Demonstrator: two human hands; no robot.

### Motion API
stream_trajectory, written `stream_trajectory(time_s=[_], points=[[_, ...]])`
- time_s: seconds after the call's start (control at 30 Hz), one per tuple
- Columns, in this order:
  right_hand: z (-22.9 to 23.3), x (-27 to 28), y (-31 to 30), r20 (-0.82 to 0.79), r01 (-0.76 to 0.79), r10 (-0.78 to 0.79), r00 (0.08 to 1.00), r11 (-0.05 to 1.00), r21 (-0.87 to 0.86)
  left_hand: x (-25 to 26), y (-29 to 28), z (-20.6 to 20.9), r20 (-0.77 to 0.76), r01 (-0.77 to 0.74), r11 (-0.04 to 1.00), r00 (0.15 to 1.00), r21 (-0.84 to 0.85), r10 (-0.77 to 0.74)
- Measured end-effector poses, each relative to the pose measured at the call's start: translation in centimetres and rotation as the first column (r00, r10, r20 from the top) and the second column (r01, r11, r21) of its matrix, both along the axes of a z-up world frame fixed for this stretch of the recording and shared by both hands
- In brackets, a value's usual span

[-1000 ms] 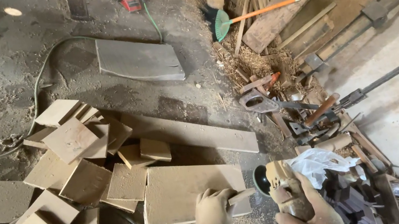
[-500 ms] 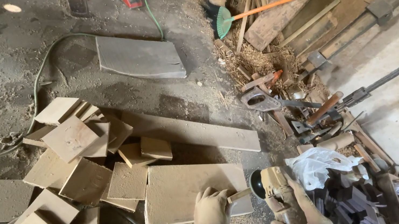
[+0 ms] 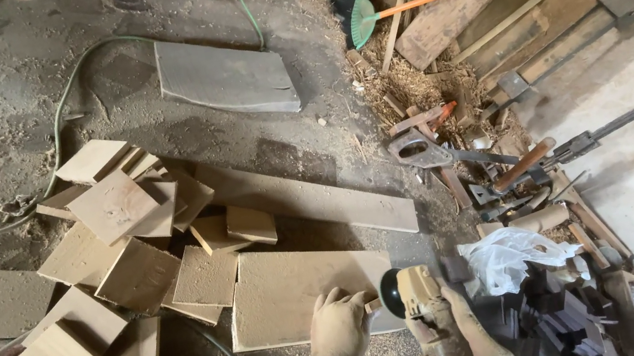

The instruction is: Sanding small wooden blocks using a handheld power sander

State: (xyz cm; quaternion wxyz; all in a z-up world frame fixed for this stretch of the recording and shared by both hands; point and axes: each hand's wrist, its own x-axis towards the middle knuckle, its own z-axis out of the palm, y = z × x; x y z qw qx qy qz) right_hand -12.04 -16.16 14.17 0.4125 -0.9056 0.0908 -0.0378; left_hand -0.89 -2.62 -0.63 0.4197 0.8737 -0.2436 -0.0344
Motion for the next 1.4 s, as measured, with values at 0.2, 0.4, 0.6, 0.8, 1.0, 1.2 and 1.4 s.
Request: stream_trajectory(time_s=[0.2,0.4,0.6,0.8,1.0,1.2,1.4], points=[[-2.4,-0.6,-0.7,-0.137,0.03,-0.024,0.99,0.999,0.039,-0.2,-0.1,-0.2,-0.004,-0.012,1.0,1.0,-0.016,0.012],[0.1,-0.6,0.7,0.034,-0.04,0.046,0.998,0.99,-0.139,0.0,-0.1,-0.1,-0.02,0.009,1.0,1.0,0.008,-0.008],[2.7,-0.1,0.6,-0.031,0.062,-0.062,0.998,0.998,-0.027,0.1,-0.2,-0.3,-0.049,0.041,0.999,0.998,-0.005,-0.041],[2.4,-0.5,-2.1,-0.024,0.223,-0.24,0.971,0.931,-0.29,0.0,-0.1,-0.2,-0.064,0.035,0.999,0.997,-0.032,-0.037],[2.3,-0.5,-3.4,0.044,0.176,-0.171,0.984,0.973,-0.15,0.5,0.1,-0.1,-0.122,0.097,0.995,0.988,0.016,-0.094],[4.1,0.1,-2.2,0.051,0.018,-0.017,0.999,1.0,-0.015,0.4,1.2,2.6,-0.215,0.03,0.997,0.976,-0.069,-0.044],[5.7,0.1,-0.6,-0.022,0.118,-0.12,0.993,0.99,-0.077,1.4,2.3,2.9,-0.007,-0.061,0.975,0.998,-0.214,0.061]])
